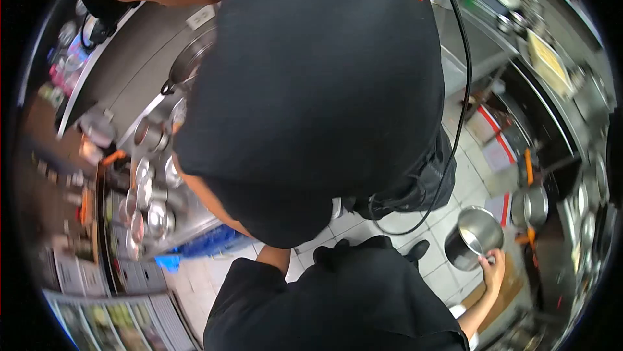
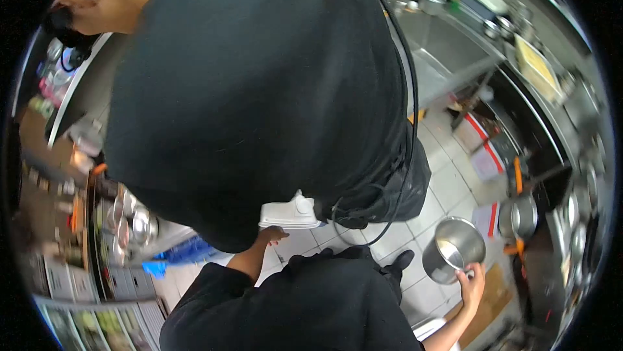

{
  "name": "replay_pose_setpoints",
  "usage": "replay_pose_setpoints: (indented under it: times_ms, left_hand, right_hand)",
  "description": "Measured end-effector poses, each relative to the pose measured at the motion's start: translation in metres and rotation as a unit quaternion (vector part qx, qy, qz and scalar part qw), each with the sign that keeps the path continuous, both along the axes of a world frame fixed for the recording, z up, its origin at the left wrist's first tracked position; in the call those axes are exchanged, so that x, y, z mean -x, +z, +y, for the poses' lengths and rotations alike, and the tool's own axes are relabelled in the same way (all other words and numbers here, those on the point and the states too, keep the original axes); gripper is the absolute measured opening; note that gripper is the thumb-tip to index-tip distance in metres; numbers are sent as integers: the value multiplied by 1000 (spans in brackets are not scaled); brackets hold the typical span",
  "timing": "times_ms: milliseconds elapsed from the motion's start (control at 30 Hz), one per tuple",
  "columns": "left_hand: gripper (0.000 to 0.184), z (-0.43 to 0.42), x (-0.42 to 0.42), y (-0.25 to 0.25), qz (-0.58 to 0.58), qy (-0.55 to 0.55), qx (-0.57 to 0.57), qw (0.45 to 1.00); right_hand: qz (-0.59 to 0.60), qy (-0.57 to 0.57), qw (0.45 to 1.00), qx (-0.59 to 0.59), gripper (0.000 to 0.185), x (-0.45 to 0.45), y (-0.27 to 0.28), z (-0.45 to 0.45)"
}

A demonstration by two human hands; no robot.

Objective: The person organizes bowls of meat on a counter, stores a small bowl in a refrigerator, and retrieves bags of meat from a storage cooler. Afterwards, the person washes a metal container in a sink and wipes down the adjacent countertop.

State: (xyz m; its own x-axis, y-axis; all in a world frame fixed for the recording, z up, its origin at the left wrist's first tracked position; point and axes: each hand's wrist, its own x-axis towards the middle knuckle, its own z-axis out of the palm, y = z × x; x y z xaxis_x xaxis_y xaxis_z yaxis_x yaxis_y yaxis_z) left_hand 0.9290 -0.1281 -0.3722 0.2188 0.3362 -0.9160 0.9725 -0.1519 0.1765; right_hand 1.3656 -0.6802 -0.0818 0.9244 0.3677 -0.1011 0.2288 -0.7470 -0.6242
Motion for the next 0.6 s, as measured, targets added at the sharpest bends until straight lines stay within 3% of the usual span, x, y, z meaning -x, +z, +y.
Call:
replay_pose_setpoints:
  times_ms: [67,133,167,200,233,400,533,600]
  left_hand:
    - [60,-32,-31,7,2,43,-1,999]
    - [46,-71,-62,12,33,32,18,999]
    - [45,-96,-61,0,-10,-87,26,996]
    - [60,-122,-58,-12,-55,-208,34,976]
    - [59,-156,-66,-13,-58,-206,43,976]
    - [55,-308,-113,21,-18,22,125,992]
    - [52,-355,-179,29,-12,104,185,977]
    - [51,-367,-216,15,-15,124,203,971]
  right_hand:
    - [1,30,1000,-8,32,-61,-3,-6]
    - [7,55,998,-18,33,-127,-7,-7]
    - [17,61,998,-25,33,-158,-4,-9]
    - [-20,87,996,-23,34,-186,9,-1]
    - [-36,106,994,-19,34,-213,23,6]
    - [-87,172,981,-33,35,-343,101,69]
    - [-211,264,934,-114,33,-440,144,161]
    - [-209,284,927,-128,32,-481,159,217]
